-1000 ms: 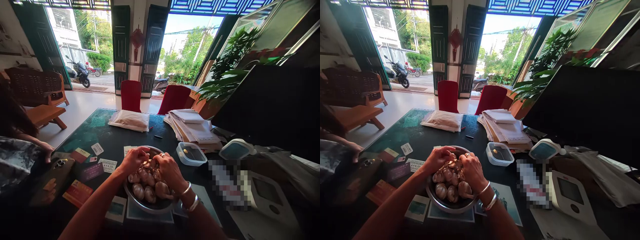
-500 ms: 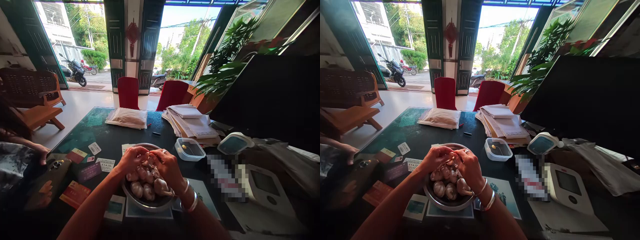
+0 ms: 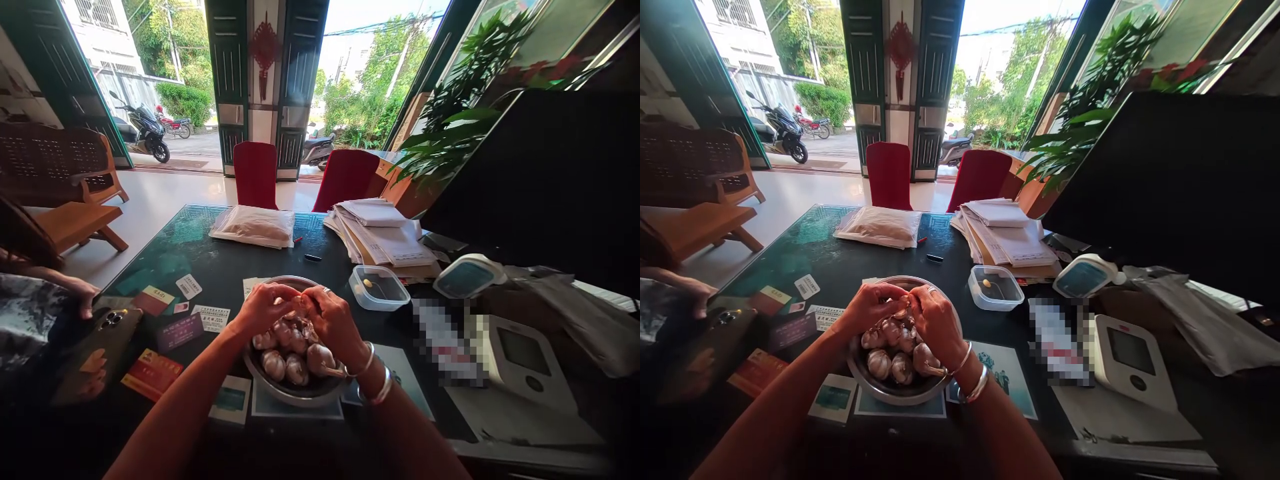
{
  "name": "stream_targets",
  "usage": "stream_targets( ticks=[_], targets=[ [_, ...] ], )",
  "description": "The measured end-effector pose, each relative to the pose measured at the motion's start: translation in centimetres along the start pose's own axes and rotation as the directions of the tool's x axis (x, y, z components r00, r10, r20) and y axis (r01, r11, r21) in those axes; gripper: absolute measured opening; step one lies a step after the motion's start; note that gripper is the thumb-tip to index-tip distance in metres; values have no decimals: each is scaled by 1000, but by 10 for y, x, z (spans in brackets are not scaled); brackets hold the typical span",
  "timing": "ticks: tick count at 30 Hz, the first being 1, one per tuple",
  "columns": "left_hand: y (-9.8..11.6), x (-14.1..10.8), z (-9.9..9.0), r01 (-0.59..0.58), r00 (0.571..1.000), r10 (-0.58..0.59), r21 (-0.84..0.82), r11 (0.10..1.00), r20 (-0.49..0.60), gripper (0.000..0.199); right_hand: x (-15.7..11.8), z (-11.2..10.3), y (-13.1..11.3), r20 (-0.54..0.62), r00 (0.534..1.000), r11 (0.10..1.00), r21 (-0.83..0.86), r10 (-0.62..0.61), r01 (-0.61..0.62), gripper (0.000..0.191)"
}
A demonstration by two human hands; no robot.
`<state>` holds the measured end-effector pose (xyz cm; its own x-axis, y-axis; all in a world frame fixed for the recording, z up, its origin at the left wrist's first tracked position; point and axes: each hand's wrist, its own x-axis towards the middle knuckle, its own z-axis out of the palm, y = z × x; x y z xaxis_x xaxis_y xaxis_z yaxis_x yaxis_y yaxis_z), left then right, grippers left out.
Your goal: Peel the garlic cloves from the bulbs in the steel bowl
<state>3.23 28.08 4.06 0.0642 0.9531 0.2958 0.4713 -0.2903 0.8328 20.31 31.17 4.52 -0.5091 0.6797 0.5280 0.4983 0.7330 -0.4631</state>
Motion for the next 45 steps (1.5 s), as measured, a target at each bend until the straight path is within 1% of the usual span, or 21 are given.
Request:
stream_targets(
  ticks=[7,13,16,19,23,25,28,31,33,37,40,42,44,45],
  targets=[
    [-5,1,3,-28,1000,28,30,999,8,22,-1,0,0,-12,999,998,48,46,-45,13],
    [-4,2,3,-33,999,33,18,999,-3,22,1,-2,-1,-2,996,991,103,91,-90,16],
    [-5,2,2,-33,999,33,-18,999,-14,21,2,-4,-3,3,997,988,130,82,-82,16],
    [-6,2,3,-31,999,30,-48,998,-24,21,2,-5,-4,14,999,987,151,45,-46,17],
    [-8,2,4,-48,998,48,-6,999,-30,23,1,-4,-3,-11,999,990,138,38,-36,16],
    [-7,1,5,-45,998,46,23,999,-32,23,0,-2,-3,-12,1000,993,117,27,-25,16],
    [-5,1,4,-25,998,31,106,994,-52,18,-1,-1,-3,-12,1000,998,70,2,-1,16],
    [-1,0,4,-39,995,53,165,985,-82,13,-1,0,-2,-11,1000,999,40,-9,9,16],
    [1,0,4,-45,992,61,140,989,-107,12,-1,0,0,-19,1000,1000,26,-2,2,15],
    [2,1,3,-10,986,23,78,997,-167,12,3,1,5,-40,999,999,-40,36,-38,15],
    [1,2,2,-1,982,4,15,1000,-190,14,4,3,10,8,997,987,-145,77,-75,19],
    [0,2,2,0,983,-6,-32,1000,-186,15,4,3,12,62,989,965,-235,136,-118,22],
    [0,3,2,-2,985,-1,-17,1000,-174,15,2,4,14,118,975,931,-336,191,-141,23],
    [0,3,2,-4,985,6,12,1000,-170,15,1,4,16,148,968,914,-383,202,-132,24]
  ],
)
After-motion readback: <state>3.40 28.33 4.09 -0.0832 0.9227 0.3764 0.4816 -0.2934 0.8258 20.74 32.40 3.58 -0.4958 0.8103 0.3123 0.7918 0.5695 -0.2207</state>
